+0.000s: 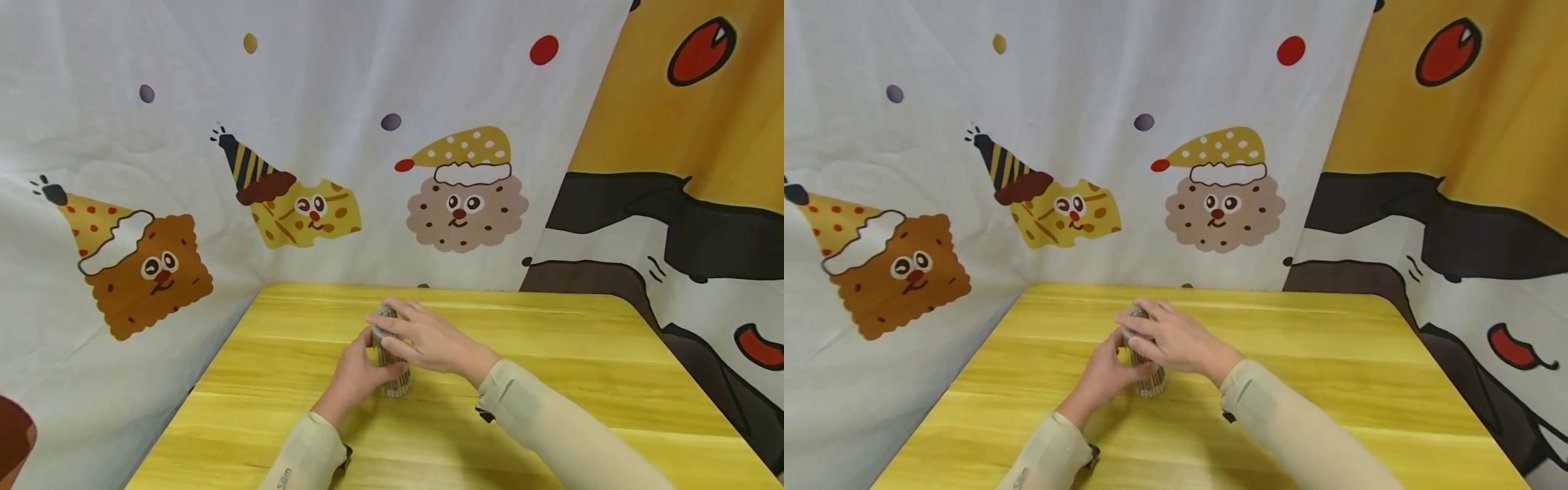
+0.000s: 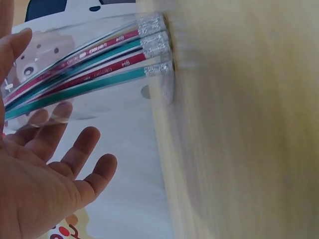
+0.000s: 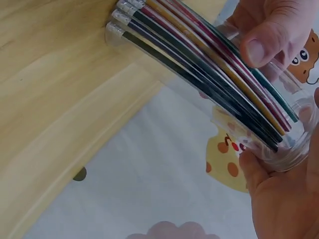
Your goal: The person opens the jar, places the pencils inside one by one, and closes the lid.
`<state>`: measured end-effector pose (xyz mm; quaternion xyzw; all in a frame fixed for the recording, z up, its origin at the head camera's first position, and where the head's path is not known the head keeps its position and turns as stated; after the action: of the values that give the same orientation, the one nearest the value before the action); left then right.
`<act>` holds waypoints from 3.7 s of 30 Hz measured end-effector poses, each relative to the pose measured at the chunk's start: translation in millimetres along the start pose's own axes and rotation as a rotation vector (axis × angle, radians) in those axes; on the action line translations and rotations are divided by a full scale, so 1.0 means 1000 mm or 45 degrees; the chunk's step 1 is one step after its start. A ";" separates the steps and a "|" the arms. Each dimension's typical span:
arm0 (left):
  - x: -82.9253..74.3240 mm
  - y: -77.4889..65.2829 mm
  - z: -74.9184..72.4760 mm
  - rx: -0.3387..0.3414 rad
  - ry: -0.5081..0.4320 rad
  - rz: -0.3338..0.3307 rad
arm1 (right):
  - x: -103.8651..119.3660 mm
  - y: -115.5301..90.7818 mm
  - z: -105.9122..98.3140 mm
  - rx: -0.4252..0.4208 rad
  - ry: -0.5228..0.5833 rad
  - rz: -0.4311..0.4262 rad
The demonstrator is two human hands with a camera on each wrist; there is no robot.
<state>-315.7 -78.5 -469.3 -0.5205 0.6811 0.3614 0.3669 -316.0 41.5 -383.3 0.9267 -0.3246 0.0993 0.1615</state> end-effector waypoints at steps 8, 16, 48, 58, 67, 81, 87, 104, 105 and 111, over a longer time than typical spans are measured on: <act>-0.002 0.003 0.001 -0.030 0.033 0.009 | 0.005 0.003 -0.001 -0.068 -0.043 0.081; -0.011 0.007 0.003 -0.092 0.214 0.086 | 0.012 0.002 0.000 -0.174 -0.065 0.174; -0.003 0.002 0.006 -0.027 -0.003 -0.022 | -0.001 0.003 -0.031 0.030 0.218 0.231; -0.007 0.006 0.009 0.003 -0.012 0.041 | 0.002 -0.010 -0.031 -0.323 0.264 0.313; -0.005 0.006 0.012 0.123 -0.088 0.021 | -0.022 -0.003 -0.025 -0.016 0.627 0.110; -0.019 0.002 0.015 -0.098 0.096 0.105 | 0.006 -0.011 -0.029 -0.336 0.151 0.236; -0.016 0.007 0.023 0.078 -0.074 0.120 | -0.008 -0.009 -0.024 -0.337 0.384 0.188; -0.011 0.015 0.033 0.316 -0.150 0.131 | -0.031 -0.001 0.006 -0.096 0.986 0.205; -0.011 0.015 0.033 0.298 -0.138 0.133 | -0.031 -0.001 0.007 -0.113 0.978 0.214; -0.011 0.011 0.031 0.176 -0.104 0.118 | -0.028 -0.006 0.005 -0.266 0.885 0.274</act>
<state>-320.7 -44.1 -473.1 -0.4465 0.7124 0.3510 0.4123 -333.4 59.6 -397.5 0.7769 -0.3545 0.3904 0.3441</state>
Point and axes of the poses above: each hand's wrist, its own y-axis towards the middle knuckle, its own z-axis out of the palm, x = y × z, the point moved 9 cm from there along y, towards the middle knuckle, and after that the axes turned 3 degrees about y, right-handed, at the moved point
